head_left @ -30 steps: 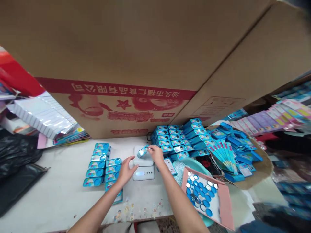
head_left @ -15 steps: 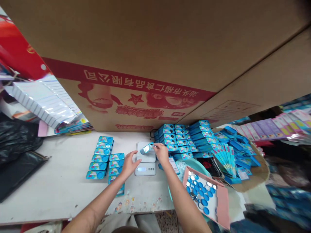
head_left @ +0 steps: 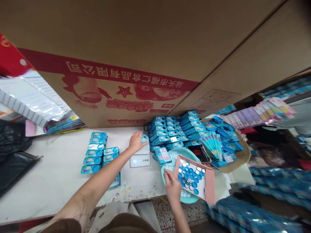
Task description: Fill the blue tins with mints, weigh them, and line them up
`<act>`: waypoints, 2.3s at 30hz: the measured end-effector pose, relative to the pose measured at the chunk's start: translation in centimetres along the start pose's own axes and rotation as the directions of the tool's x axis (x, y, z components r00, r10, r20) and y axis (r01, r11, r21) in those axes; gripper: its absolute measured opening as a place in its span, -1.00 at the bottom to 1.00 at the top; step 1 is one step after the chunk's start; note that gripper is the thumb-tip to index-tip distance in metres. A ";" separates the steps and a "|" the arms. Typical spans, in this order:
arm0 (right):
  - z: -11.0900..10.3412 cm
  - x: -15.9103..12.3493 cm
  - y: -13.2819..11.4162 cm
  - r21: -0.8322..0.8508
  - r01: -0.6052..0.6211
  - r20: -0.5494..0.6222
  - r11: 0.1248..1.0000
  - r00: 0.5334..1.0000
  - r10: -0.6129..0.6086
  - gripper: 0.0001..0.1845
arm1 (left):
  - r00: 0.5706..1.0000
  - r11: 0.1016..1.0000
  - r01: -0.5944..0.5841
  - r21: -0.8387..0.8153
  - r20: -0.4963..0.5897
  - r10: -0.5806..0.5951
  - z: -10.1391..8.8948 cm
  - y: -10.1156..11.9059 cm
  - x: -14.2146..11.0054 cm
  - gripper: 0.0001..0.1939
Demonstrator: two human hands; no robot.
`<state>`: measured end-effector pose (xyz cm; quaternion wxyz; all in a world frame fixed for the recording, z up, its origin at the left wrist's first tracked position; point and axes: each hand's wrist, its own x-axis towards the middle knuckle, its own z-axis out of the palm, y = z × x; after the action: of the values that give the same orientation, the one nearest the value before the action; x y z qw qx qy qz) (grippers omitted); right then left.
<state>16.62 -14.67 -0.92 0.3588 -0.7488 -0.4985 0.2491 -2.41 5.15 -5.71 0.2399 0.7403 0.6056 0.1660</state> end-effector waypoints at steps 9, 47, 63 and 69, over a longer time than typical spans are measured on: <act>-2.9 -5.3 2.3 -0.021 -0.101 -0.024 0.995 0.995 0.100 -0.62 | 0.999 0.996 -0.013 0.084 0.037 0.010 -1.2 1.5 -1.3 -0.75; -4.2 -4.8 6.3 -0.424 -0.042 0.240 0.905 0.958 0.157 -0.57 | 0.988 0.912 -0.121 0.392 -0.039 0.148 -0.1 -6.7 -26.5 -0.53; -9.7 7.1 10.2 -0.734 0.200 0.482 0.649 0.827 0.289 -0.88 | 0.952 0.936 -0.133 0.326 -0.220 0.212 -0.6 -0.1 -25.9 -0.49; -10.6 7.6 9.5 -0.711 0.243 0.510 0.660 0.824 0.247 -0.84 | 0.956 0.966 -0.236 0.106 -0.150 0.251 0.6 4.6 -24.5 -0.62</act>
<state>32.63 -13.06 -2.00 -0.1480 -0.7196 -0.6376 0.2318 -3.52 -19.54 -2.57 0.1349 0.8031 0.5339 0.2275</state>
